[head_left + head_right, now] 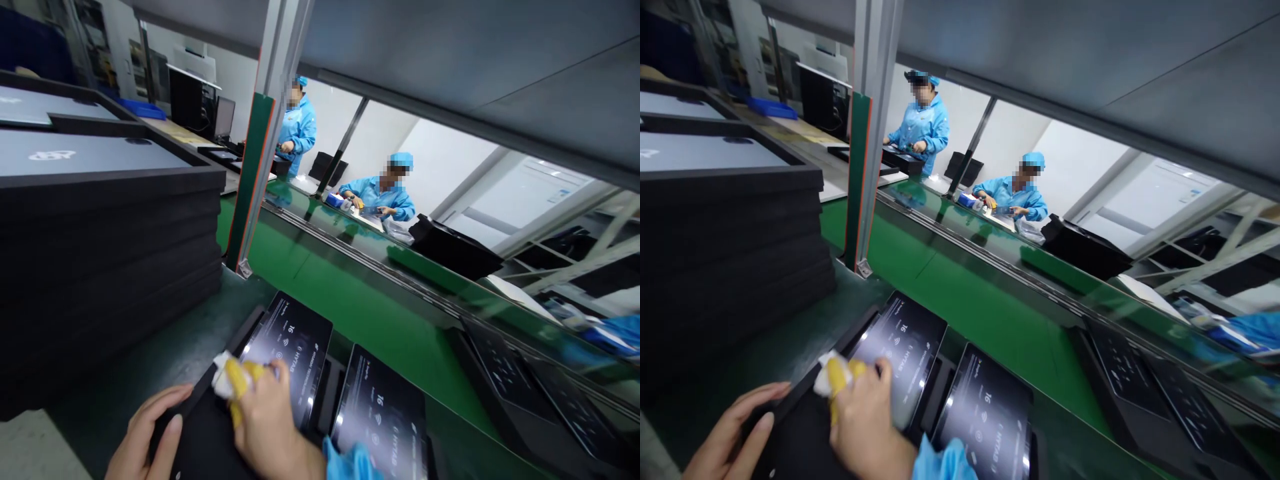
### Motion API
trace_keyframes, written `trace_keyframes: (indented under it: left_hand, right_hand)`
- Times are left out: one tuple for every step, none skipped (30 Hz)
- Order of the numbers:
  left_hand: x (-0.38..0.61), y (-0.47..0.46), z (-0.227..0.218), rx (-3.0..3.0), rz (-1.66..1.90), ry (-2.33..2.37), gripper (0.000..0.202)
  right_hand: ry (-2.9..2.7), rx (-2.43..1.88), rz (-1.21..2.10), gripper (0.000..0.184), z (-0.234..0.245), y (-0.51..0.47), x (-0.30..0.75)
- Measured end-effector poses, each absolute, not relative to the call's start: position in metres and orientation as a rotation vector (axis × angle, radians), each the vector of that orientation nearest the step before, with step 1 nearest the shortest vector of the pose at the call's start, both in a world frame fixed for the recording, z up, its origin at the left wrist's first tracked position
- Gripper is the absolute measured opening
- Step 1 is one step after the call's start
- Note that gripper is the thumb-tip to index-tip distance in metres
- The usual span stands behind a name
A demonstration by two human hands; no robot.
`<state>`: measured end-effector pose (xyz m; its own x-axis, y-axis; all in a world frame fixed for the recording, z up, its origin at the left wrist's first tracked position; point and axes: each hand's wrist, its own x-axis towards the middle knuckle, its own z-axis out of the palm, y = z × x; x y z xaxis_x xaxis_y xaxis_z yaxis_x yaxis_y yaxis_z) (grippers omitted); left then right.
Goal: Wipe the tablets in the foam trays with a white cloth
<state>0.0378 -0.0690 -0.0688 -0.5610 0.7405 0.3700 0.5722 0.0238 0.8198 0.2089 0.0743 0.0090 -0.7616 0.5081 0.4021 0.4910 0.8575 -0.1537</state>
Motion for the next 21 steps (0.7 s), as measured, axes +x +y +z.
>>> trace_keyframes:
  left_hand:
    - [0.038,-0.069,-0.067,1.362,1.585,2.107,0.034]
    - [0.039,-0.069,-0.065,1.348,1.594,2.092,0.033]
    - [0.040,-0.069,-0.061,1.333,1.596,2.083,0.033]
    - [0.042,-0.069,-0.057,1.328,1.592,2.074,0.032]
    - [0.044,-0.069,-0.051,1.322,1.582,2.069,0.032]
    - [0.046,-0.069,-0.046,1.304,1.571,2.068,0.031]
    - [0.048,-0.069,-0.041,1.275,1.557,2.068,0.030]
    - [0.050,-0.069,-0.036,1.242,1.542,2.071,0.030]
    - [0.052,-0.069,-0.032,1.216,1.525,2.074,0.031]
    - [0.053,-0.069,-0.029,1.194,1.507,2.080,0.031]
    - [0.054,-0.069,-0.027,1.179,1.488,2.086,0.032]
    - [0.055,-0.069,-0.026,1.180,1.476,2.087,0.033]
    - [0.055,-0.069,-0.025,1.186,1.470,2.087,0.033]
    - [0.054,-0.069,-0.025,1.198,1.475,2.085,0.033]
    - [0.054,-0.069,-0.026,1.214,1.488,2.078,0.034]
    - [0.053,-0.069,-0.027,1.235,1.503,2.075,0.033]
    - [0.052,-0.069,-0.027,1.265,1.509,2.074,0.033]
    - [0.051,-0.068,-0.026,1.298,1.505,2.087,0.032]
    - [0.051,-0.068,-0.025,1.347,1.483,2.108,0.032]
    - [0.051,-0.066,-0.023,1.423,1.442,2.132,0.032]
    - [0.051,-0.065,-0.021,1.528,1.389,2.158,0.032]
  right_hand:
    - [-2.567,-0.617,0.038,0.055,-0.004,0.052,0.212]
    - [-2.553,-0.527,0.022,0.052,-0.014,0.036,0.216]
    - [-2.559,-0.468,0.012,0.048,-0.019,0.028,0.220]
    - [-2.583,-0.436,0.017,0.046,-0.020,0.028,0.225]
    - [-2.621,-0.442,0.040,0.046,-0.016,0.037,0.229]
    - [-2.658,-0.501,0.072,0.047,-0.008,0.053,0.234]
    - [-2.683,-0.629,0.099,0.047,0.003,0.075,0.238]
    - [-2.686,-0.796,0.118,0.046,0.015,0.098,0.243]
    - [-2.652,-1.015,0.093,0.041,0.026,0.120,0.247]
    - [-2.591,-1.241,0.056,0.036,0.036,0.138,0.250]
    - [-2.531,-1.387,0.021,0.033,0.041,0.148,0.252]
    - [-2.493,-1.463,-0.011,0.032,0.042,0.148,0.253]
    - [-2.493,-1.441,-0.031,0.032,0.037,0.139,0.254]
    - [-2.520,-1.338,-0.035,0.035,0.029,0.122,0.254]
    - [-2.562,-1.172,-0.028,0.040,0.019,0.099,0.254]
    - [-2.596,-0.967,-0.011,0.047,0.007,0.076,0.255]
    - [-2.592,-0.797,0.024,0.052,-0.002,0.055,0.255]
    - [-2.578,-0.647,0.053,0.054,-0.008,0.042,0.256]
    - [-2.555,-0.577,0.070,0.055,-0.010,0.037,0.259]
    - [-2.529,-0.590,0.064,0.053,-0.006,0.041,0.262]
    - [-2.501,-0.680,0.039,0.050,0.001,0.054,0.267]
